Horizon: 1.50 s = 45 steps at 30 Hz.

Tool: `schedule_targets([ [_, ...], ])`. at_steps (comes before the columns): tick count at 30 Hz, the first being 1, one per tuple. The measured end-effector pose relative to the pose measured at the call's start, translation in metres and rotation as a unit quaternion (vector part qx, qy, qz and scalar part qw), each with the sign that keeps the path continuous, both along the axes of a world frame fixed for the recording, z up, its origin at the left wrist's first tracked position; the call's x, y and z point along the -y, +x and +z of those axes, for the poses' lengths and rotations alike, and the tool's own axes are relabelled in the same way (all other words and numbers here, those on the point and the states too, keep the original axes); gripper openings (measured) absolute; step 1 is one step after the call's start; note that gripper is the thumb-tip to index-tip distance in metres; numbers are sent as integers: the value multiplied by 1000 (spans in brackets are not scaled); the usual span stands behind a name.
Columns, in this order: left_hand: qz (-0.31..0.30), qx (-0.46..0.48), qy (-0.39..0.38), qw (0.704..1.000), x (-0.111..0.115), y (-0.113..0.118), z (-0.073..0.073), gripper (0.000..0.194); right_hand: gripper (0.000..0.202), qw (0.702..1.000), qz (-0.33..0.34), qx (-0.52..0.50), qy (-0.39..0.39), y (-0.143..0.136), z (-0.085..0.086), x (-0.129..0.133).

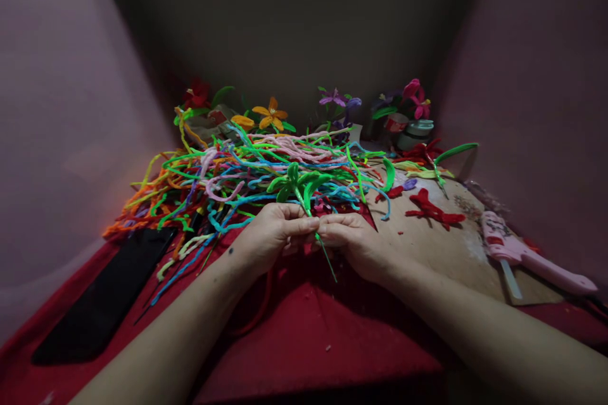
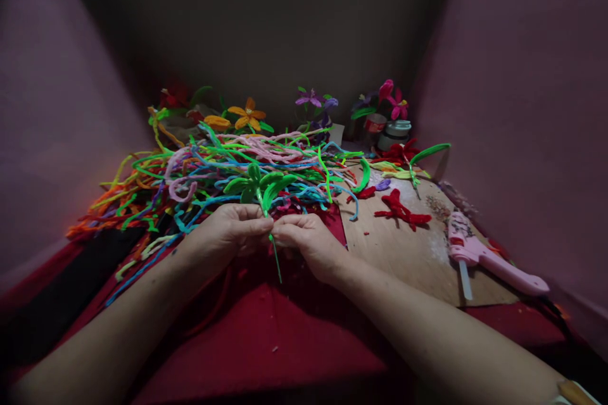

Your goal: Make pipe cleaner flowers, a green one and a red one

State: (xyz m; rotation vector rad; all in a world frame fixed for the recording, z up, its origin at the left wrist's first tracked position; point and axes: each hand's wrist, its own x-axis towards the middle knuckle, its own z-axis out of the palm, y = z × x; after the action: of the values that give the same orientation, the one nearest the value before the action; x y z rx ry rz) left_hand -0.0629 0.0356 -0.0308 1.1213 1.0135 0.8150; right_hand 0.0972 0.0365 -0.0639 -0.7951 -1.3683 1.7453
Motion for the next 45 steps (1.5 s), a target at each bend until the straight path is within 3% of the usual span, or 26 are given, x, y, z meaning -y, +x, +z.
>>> schedule_targets([
  [12, 4, -16, 21, 1000, 4, 2, 10, 21, 13, 997, 31, -47, -50, -1, 2, 0],
  [25, -92, 103, 20, 990, 5, -6, 6, 17, 37, 986, 127, -99, -42, -3, 8, 4],
  [31, -102, 139, 29, 985, 6, -5, 4, 14, 25, 983, 141, -100, -56, 0, 8, 4],
  [37, -121, 105, 34, 987, 7, -6, 7, 15, 20, 987, 127, -80, -55, 0, 8, 7],
  [45, -16, 20, 91, 996, 4, -3, 8, 20, 24, 999, 7, -7, 45, -3, 9, 8],
])
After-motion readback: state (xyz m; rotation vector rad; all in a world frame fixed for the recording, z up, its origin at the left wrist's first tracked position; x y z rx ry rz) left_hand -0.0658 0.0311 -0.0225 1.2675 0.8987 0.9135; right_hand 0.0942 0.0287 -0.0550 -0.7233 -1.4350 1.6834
